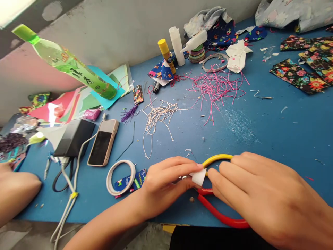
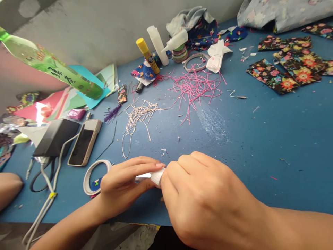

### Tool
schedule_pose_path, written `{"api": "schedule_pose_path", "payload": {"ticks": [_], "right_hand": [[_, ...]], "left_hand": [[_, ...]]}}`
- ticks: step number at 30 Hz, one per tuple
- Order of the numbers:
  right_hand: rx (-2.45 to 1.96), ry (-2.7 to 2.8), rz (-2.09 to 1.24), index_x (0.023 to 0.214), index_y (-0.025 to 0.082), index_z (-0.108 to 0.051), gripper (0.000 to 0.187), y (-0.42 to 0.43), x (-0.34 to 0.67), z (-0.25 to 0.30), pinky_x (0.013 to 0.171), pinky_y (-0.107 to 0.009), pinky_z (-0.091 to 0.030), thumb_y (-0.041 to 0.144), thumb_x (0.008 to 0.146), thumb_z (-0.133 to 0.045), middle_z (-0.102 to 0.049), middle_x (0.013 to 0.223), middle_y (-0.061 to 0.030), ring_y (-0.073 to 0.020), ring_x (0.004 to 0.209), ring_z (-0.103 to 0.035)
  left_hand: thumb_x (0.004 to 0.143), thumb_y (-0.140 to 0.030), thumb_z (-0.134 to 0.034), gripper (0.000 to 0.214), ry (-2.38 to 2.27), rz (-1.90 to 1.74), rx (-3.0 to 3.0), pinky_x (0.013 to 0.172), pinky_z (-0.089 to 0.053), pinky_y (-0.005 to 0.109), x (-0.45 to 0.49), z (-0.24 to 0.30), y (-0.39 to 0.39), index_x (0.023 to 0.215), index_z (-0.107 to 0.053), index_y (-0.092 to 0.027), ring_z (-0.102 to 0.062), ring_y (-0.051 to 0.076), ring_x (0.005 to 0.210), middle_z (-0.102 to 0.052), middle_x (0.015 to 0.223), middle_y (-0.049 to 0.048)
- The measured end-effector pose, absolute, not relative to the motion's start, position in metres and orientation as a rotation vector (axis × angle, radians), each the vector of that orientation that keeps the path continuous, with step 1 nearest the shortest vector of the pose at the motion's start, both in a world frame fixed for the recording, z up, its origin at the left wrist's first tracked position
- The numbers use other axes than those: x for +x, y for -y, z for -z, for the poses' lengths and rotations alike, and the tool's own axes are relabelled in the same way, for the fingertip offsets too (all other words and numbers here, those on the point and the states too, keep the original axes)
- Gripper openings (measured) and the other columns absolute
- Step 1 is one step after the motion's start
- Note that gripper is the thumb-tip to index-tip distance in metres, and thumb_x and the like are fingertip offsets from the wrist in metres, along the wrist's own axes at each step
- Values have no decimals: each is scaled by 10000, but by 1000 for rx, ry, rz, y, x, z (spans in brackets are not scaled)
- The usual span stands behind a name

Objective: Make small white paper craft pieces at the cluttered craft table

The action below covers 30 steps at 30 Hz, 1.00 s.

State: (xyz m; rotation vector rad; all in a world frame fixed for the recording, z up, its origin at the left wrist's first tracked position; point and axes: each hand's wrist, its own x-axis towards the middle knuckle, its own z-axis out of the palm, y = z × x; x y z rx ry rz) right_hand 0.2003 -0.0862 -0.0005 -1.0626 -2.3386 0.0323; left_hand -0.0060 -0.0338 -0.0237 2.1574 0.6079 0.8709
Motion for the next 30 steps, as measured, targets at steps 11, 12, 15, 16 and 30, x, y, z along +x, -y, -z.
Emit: {"api": "schedule_pose_path", "payload": {"ticks": [11, 12, 15, 16, 30], "right_hand": [[-1063, 2230, -447, 689, 181, -589, 357, 78, 204, 9, 571, -287, -302, 167, 976, -378, -539, 632, -2, -137, 585, -437], [-1069, 2204, -510, 683, 180, -590, 360, 77, 204, 9, 564, -283, -303, 182, 979, -384, -541, 625, 1, -132, 580, -435], [-1081, 2125, -696, 690, 175, -624, 343, 76, 205, 7, 551, -267, -305, 226, 968, -430, -556, 613, 8, -116, 577, -448], [-1083, 2101, -759, 707, 178, -646, 317, 75, 205, 7, 547, -260, -303, 223, 954, -452, -559, 609, 12, -111, 578, -455], [-1045, 2171, -472, 726, 160, -653, 329, 76, 207, -10, 555, -273, -306, 179, 970, -433, -528, 609, 12, -122, 567, -399]], "left_hand": [[835, -56, -645, 238, -549, -848, 2153, 784, -578, 198, -5, 20, 34, 1054, -682, -141, -708, 146, 859, -747, 944, 102], [835, -61, -647, 234, -540, -847, 2151, 787, -579, 201, -6, 19, 34, 1053, -680, -141, -709, 148, 865, -749, 943, 103], [845, -69, -640, 240, -521, -847, 2135, 789, -583, 215, -7, 19, 34, 1068, -674, -153, -711, 152, 871, -752, 946, 101], [848, -68, -637, 244, -515, -851, 2125, 788, -584, 220, -7, 19, 34, 1072, -672, -157, -711, 153, 871, -752, 948, 102], [717, -124, -795, 365, -579, -972, 1934, 706, -562, 204, -9, 21, 36, 1063, -681, -154, -684, 137, 776, -736, 870, 68]]}}
